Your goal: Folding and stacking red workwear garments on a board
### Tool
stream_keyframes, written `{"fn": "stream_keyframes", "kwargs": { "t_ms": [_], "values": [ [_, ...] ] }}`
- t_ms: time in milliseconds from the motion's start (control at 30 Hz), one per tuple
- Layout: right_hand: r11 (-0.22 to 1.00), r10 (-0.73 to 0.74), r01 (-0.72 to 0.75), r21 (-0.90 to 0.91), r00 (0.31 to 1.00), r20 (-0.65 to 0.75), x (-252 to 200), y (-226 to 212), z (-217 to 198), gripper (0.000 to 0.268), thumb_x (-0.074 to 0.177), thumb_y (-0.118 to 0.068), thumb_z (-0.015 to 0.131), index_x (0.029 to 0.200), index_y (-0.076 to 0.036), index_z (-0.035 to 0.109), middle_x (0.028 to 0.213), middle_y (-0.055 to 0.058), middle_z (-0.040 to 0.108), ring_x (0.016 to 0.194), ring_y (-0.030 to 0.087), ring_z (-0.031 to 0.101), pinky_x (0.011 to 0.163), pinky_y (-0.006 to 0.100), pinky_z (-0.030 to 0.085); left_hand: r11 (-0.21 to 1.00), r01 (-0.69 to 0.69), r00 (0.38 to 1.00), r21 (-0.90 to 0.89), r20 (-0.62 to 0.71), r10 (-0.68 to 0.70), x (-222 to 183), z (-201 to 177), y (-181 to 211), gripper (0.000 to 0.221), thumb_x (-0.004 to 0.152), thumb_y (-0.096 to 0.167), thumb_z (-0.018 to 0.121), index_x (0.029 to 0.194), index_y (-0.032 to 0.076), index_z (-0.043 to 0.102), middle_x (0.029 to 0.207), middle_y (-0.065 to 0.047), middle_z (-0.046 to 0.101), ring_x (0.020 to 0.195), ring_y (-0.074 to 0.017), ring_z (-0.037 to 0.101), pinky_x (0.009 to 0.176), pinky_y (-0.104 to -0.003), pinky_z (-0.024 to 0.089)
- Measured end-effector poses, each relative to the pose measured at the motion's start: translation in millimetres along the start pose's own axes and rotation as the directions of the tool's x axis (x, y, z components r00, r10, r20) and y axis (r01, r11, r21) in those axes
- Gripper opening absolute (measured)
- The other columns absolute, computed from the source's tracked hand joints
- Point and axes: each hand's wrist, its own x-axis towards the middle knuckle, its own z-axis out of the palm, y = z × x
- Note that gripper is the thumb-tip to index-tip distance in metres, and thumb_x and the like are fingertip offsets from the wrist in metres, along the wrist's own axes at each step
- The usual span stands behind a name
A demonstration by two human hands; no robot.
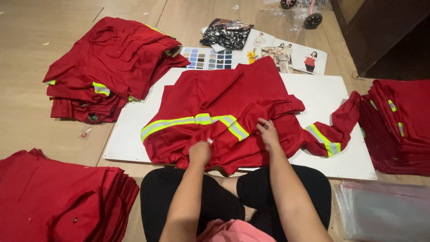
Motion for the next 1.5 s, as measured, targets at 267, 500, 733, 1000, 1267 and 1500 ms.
{"fn": "stream_keyframes", "kwargs": {
  "t_ms": [267, 500, 733, 1000, 1267, 1500],
  "values": [
    [0.906, -0.083, 0.157, 0.392, 0.976, -0.2, -4.6, -70.0, -33.0, 0.041, 0.101, -0.005, 0.057, 0.141, -0.012, 0.061, 0.094, -0.007, 0.053, 0.083, 0.003, 0.06, 0.074, 0.012, 0.052, 0.788, -0.554, 0.463, -0.267, -0.886, 0.025, -49.4, -99.8, 21.6, 0.01, 0.084, -0.006, 0.066, 0.083, 0.004, 0.064, 0.113, -0.017, 0.068, 0.127, -0.0454, 0.058, 0.111, -0.054, 0.043],
    [0.995, 0.052, -0.101, 0.008, 0.443, -0.895, 16.3, -12.8, -66.3, 0.029, 0.083, -0.017, 0.077, 0.109, -0.028, 0.074, 0.138, 0.005, 0.051, 0.118, 0.035, 0.059, 0.101, 0.054, 0.046, 0.824, -0.565, 0.792, 0.041, 0.308, 0.528, -72.4, 44.0, 71.9, 0.026, 0.084, 0.024, 0.059, 0.094, 0.01, 0.079, 0.093, -0.014, 0.075, 0.097, -0.035, 0.069, 0.08, -0.047, 0.053],
    [0.091, -0.786, 0.703, -0.705, 0.486, 0.383, -77.5, -98.7, 33.4, 0.028, 0.075, -0.008, 0.065, 0.095, -0.025, 0.076, 0.086, 0.002, 0.069, 0.09, 0.027, 0.068, 0.09, 0.044, 0.05, 0.812, -0.582, 0.726, 0.044, 0.476, 0.496, -77.9, 12.1, 84.8, 0.042, 0.079, 0.035, 0.059, 0.103, 0.007, 0.078, 0.108, -0.016, 0.074, 0.114, -0.0312, 0.06, 0.089, -0.042, 0.044],
    [0.037, 0.028, 0.464, -0.885, 0.885, 0.465, -82.3, -47.9, 6.2, 0.017, 0.082, -0.025, 0.064, 0.093, -0.031, 0.075, 0.092, 0.0, 0.077, 0.102, 0.026, 0.073, 0.088, 0.046, 0.046, 0.868, -0.485, 0.874, -0.111, -0.016, 0.486, -50.6, -30.8, 81.4, 0.022, 0.088, 0.025, 0.057, 0.087, 0.012, 0.074, 0.084, -0.017, 0.069, 0.087, -0.0365, 0.068, 0.075, -0.051, 0.054],
    [-0.244, -0.379, 0.778, -0.579, 0.473, 0.795, -161.6, -77.0, -30.6, 0.014, 0.095, -0.033, 0.055, 0.087, -0.027, 0.065, 0.085, -0.003, 0.061, 0.085, 0.02, 0.06, 0.073, 0.037, 0.046, 0.898, -0.438, 0.868, -0.042, 0.242, 0.434, 14.4, -76.9, 80.7, 0.041, 0.104, 0.036, 0.052, 0.144, 0.027, 0.059, 0.151, 0.002, 0.057, 0.159, -0.0273, 0.02, 0.125, -0.064, 0.004],
    [0.434, 0.136, 0.395, -0.81, 0.86, 0.492, -133.2, -101.2, -29.3, 0.028, 0.097, -0.038, 0.057, 0.105, -0.022, 0.078, 0.109, 0.014, 0.076, 0.109, 0.04, 0.07, 0.087, 0.05, 0.055, 0.874, -0.484, 0.871, 0.042, 0.117, 0.476, 14.2, -97.4, 30.0, 0.028, 0.093, 0.05, 0.065, 0.096, 0.026, 0.08, 0.094, -0.003, 0.079, 0.103, -0.0262, 0.071, 0.097, -0.046, 0.041]
  ]
}}
